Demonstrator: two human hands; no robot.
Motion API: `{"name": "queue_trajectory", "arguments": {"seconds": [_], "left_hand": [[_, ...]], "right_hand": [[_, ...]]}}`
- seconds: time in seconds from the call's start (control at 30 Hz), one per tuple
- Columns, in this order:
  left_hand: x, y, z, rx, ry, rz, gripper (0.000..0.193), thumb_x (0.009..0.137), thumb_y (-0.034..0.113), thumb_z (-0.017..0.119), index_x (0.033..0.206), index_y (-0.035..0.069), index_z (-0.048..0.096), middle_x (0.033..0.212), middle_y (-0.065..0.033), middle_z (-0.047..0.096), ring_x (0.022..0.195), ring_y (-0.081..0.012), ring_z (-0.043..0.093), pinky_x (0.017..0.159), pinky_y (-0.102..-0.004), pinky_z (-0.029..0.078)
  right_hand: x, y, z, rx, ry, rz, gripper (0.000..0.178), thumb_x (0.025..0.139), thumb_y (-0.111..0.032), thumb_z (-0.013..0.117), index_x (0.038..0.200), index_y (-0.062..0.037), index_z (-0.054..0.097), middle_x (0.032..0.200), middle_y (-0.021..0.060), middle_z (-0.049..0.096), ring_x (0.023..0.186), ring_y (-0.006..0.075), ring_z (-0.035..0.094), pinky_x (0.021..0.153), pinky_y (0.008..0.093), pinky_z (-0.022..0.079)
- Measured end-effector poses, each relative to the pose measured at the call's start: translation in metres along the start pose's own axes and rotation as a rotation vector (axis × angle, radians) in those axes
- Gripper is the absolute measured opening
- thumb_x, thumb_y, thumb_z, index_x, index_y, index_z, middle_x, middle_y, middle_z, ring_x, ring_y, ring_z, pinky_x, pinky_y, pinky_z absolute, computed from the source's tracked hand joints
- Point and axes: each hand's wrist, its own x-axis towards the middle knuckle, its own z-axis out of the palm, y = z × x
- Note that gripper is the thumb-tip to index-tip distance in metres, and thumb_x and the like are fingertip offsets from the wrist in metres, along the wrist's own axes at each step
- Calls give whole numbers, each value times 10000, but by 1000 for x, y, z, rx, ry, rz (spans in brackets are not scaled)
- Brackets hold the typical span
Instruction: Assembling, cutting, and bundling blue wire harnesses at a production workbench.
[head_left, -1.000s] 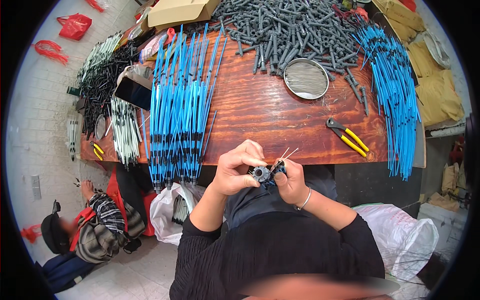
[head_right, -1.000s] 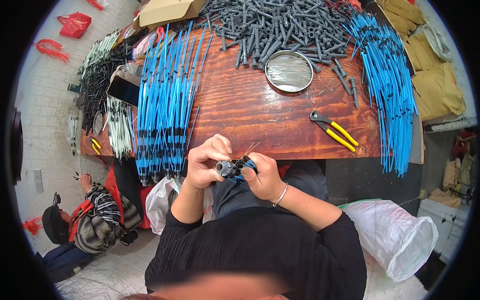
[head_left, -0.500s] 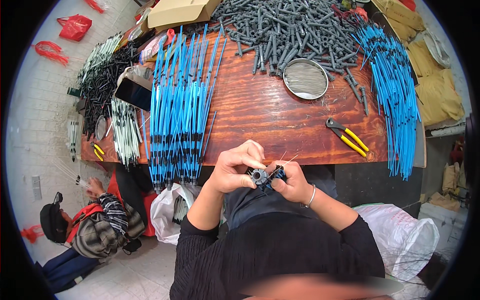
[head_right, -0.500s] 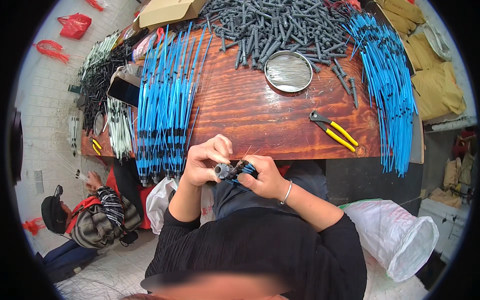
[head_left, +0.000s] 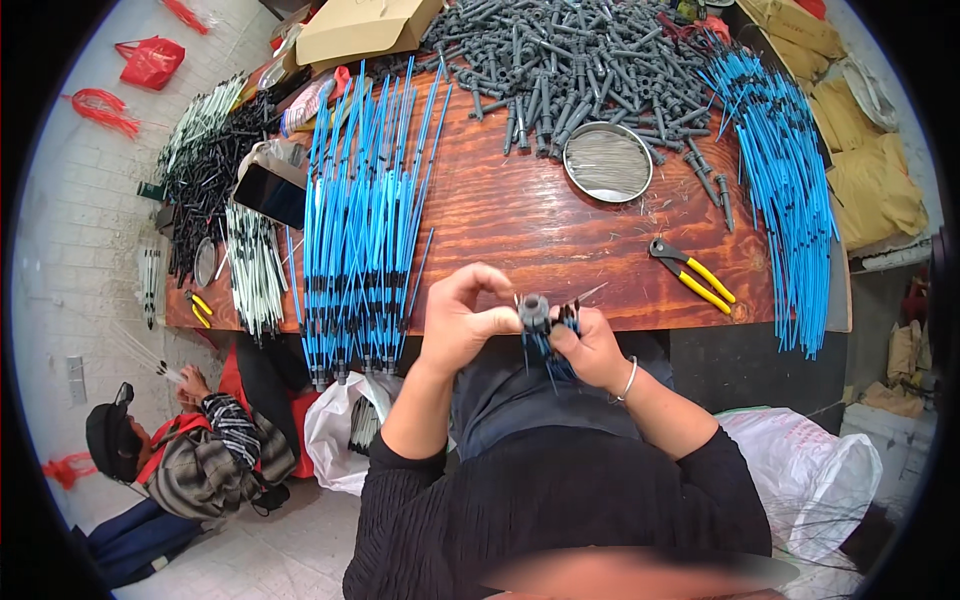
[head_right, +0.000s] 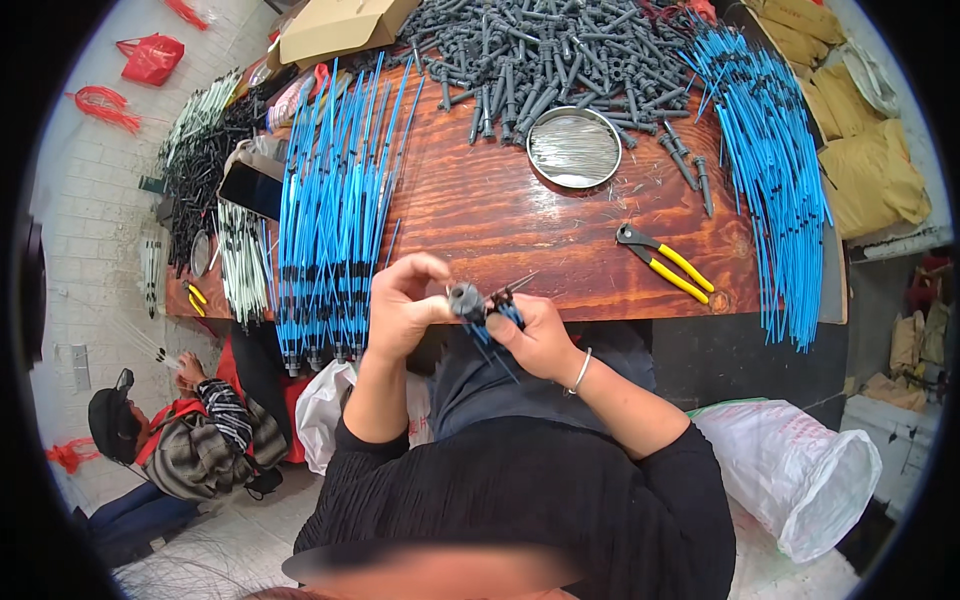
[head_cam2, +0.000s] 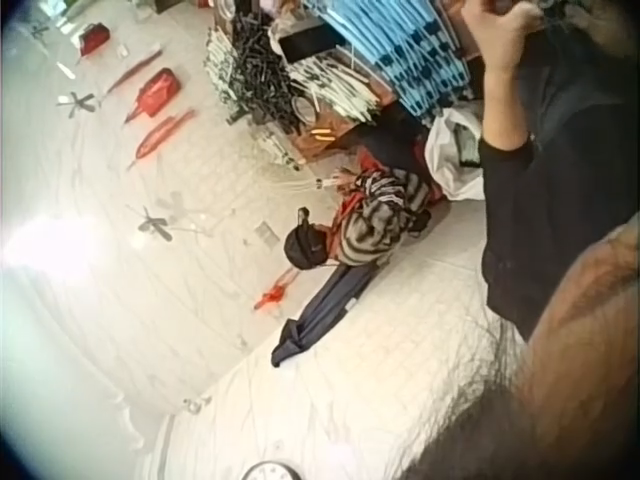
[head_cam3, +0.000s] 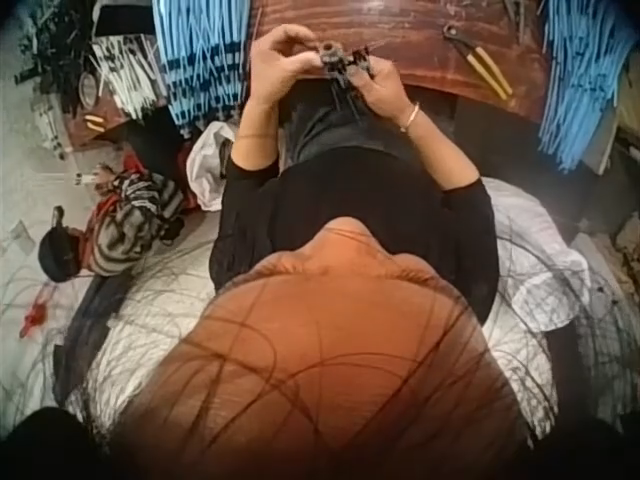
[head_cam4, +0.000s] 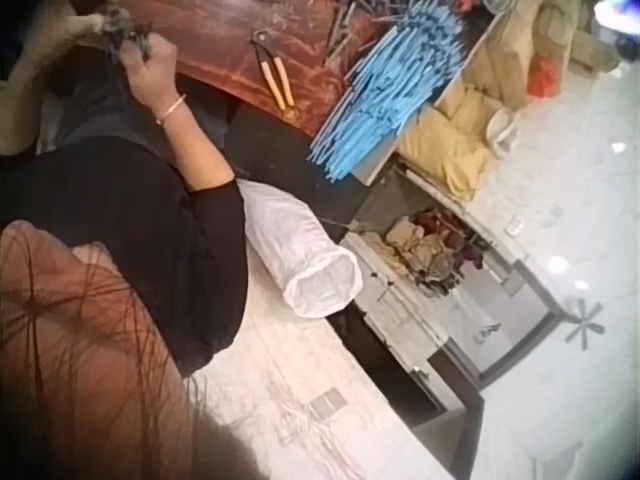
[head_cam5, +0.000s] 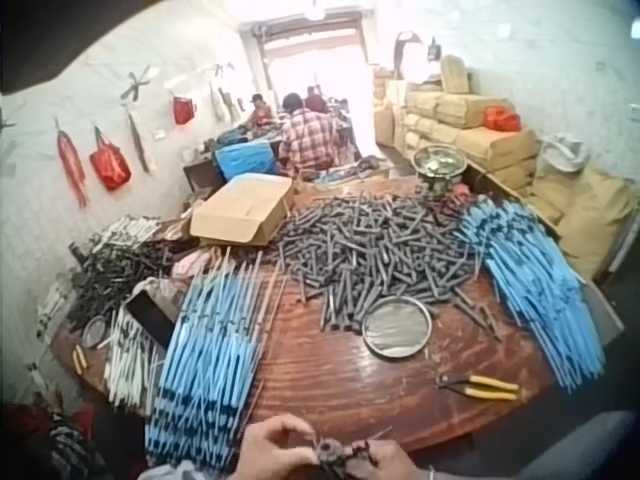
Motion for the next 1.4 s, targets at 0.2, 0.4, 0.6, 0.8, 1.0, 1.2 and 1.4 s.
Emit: {"name": "queue_trajectory", "arguments": {"seconds": [0.2, 0.4, 0.6, 0.8, 1.0, 1.2, 1.4], "left_hand": [[-18, 4, 28, 430, 120, 224, 324, 694, -43, 698, 1003, -49, 602, 836, -75, 631, 699, -111, 600, 619, -223, 501], [-19, -9, 22, 250, 208, 185, 293, 743, -41, 668, 1023, -74, 589, 848, -81, 638, 701, -106, 599, 633, -215, 503], [-24, 5, 24, 58, 240, 98, 280, 737, -54, 672, 1009, -69, 606, 881, -69, 649, 771, -101, 594, 689, -220, 484], [-25, 7, 21, 37, 206, 97, 299, 737, -59, 674, 1026, -72, 600, 896, -79, 646, 781, -106, 597, 696, -221, 491], [-26, 5, 19, 77, 187, 141, 305, 743, -50, 669, 1037, -78, 592, 889, -75, 645, 777, -110, 602, 701, -225, 493], [-25, 9, 8, 183, 30, 161, 330, 741, -21, 673, 1054, -75, 584, 882, -81, 651, 751, -108, 608, 698, -230, 483], [-31, 25, 31, 867, 216, 381, 348, 729, 18, 694, 1053, -57, 591, 883, -92, 660, 749, -85, 606, 685, -215, 475]], "right_hand": [[4, 5, 14, -93, 193, -74, 349, 876, -363, 558, 866, -18, 610, 723, 79, 578, 655, 169, 560, 611, 285, 439], [5, 3, 31, -151, 409, -266, 313, 872, -313, 572, 955, -13, 598, 771, 99, 587, 675, 204, 579, 637, 304, 459], [-13, 25, 24, -296, 409, -323, 275, 887, -220, 556, 1014, 23, 575, 798, 94, 576, 686, 188, 565, 663, 271, 454], [-7, 12, 21, -341, 353, -377, 245, 880, -167, 557, 1030, 26, 581, 786, 100, 573, 668, 202, 564, 636, 274, 458], [-9, 15, 16, -336, 273, -294, 280, 873, -187, 570, 1085, -3, 581, 814, 111, 581, 692, 229, 566, 648, 293, 460], [-3, 14, -2, 20, -34, -93, 262, 847, -196, 613, 1041, -21, 626, 797, 61, 579, 742, 149, 545, 692, 266, 435], [-5, 13, 4, 57, 20, -26, 246, 821, -179, 644, 1015, -28, 642, 797, 38, 578, 757, 122, 538, 700, 250, 427]]}}
